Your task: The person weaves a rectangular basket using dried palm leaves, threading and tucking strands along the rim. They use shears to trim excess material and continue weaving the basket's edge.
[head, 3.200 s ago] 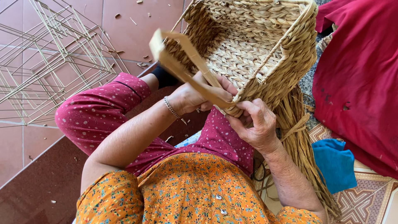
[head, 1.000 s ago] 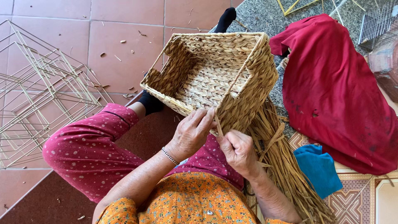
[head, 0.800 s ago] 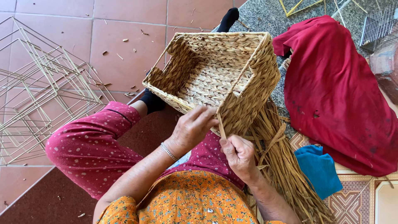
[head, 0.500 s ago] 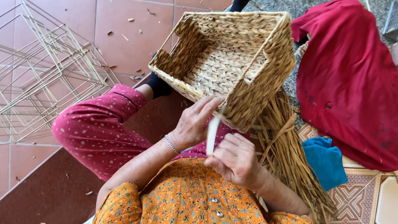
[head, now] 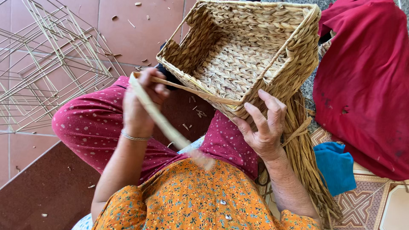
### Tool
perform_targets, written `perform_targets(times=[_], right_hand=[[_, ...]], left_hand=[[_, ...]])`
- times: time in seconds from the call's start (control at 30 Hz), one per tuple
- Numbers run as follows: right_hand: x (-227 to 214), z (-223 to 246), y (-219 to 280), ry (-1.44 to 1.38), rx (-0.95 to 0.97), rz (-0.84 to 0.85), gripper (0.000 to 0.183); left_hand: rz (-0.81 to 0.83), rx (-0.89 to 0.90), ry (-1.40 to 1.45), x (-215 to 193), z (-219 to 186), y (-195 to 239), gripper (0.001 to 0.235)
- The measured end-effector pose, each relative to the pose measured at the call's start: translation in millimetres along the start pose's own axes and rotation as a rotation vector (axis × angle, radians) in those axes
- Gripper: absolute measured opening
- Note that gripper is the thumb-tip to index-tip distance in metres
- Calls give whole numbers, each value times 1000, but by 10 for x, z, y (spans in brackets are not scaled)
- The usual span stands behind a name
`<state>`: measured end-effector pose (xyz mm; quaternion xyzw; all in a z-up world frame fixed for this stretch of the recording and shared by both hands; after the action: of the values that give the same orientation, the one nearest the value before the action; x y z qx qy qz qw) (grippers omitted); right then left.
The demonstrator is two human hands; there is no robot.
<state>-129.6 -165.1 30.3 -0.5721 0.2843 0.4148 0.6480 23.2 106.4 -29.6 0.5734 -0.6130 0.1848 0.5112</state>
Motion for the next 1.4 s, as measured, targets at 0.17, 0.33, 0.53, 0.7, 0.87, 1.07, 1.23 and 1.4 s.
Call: perform_targets(times=[0.17,0.33,0.53,0.7,0.87,1.07,1.23,1.4], right_hand=[[27,54,51,11,-27,-11,51],[50,107,69,-15,39,-20,46],[119,136,148,-7,34,-107,44],[185,119,242,-30,36,-147,45],[146,56,255,-67,111,-91,57],[42,52,90,-8,59,-59,62],[-8,42,18,35,37,-10,62],[-28,-10,2,1,31,11,61]], left_hand=[[-50,212,-27,-310,-562,-32,18],[-69,387,19,-499,-957,-237,16],[-46,753,-556,-569,-1198,-399,74],[-13,655,-836,-552,-1358,-413,40],[58,711,-1248,-571,-1507,-207,32],[-25,1162,-1876,-658,-1595,-182,17],[18,1401,-2081,-747,-1603,-247,7],[-66,687,-1124,-792,-1593,-377,40]])
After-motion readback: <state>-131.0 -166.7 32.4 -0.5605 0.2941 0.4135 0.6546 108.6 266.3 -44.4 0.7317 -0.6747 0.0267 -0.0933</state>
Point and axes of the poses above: each hand's wrist, its own y-axis away from the middle knuckle, its own x-axis out of the palm, z = x × y, the point moved 2 cm from there along -y, towards the middle knuckle, and after that the axes turned 14 degrees about y, right-handed, at the moved point
